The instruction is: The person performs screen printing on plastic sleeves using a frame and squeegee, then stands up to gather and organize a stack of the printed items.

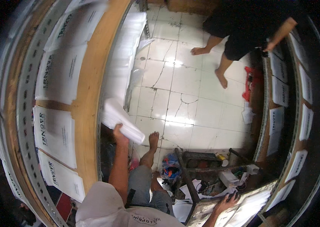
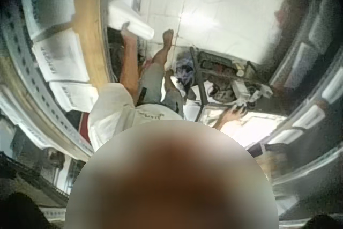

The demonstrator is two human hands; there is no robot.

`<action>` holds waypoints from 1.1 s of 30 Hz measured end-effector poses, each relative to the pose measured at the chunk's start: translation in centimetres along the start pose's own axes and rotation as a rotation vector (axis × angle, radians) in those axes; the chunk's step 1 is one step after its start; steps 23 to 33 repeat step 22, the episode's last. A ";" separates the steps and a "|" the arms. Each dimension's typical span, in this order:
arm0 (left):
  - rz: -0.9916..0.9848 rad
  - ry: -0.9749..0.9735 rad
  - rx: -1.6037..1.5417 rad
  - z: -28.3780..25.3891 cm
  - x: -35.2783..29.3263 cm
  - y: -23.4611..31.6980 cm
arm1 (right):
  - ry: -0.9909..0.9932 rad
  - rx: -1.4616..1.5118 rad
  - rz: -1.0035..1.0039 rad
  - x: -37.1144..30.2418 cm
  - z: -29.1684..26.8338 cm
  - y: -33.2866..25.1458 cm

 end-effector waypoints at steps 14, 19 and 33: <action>-0.446 -0.863 0.192 17.8 -49.0 0.6 | -0.076 0.873 0.190 -1.9 1.8 -1.7; -0.739 -1.155 0.211 18.7 -67.2 2.0 | -0.496 2.195 0.271 -4.4 2.9 -8.5; -0.974 -1.345 0.188 17.6 -75.5 1.6 | -0.771 2.440 0.156 -6.8 -0.6 -10.9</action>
Point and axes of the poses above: each hand's wrist, its own x-axis towards the middle knuckle, its own z-axis out of the palm, y = z × x, the point moved 8 cm from there along x, towards the middle knuckle, and after that the axes turned 3 degrees about -z, right-handed, at the moved point
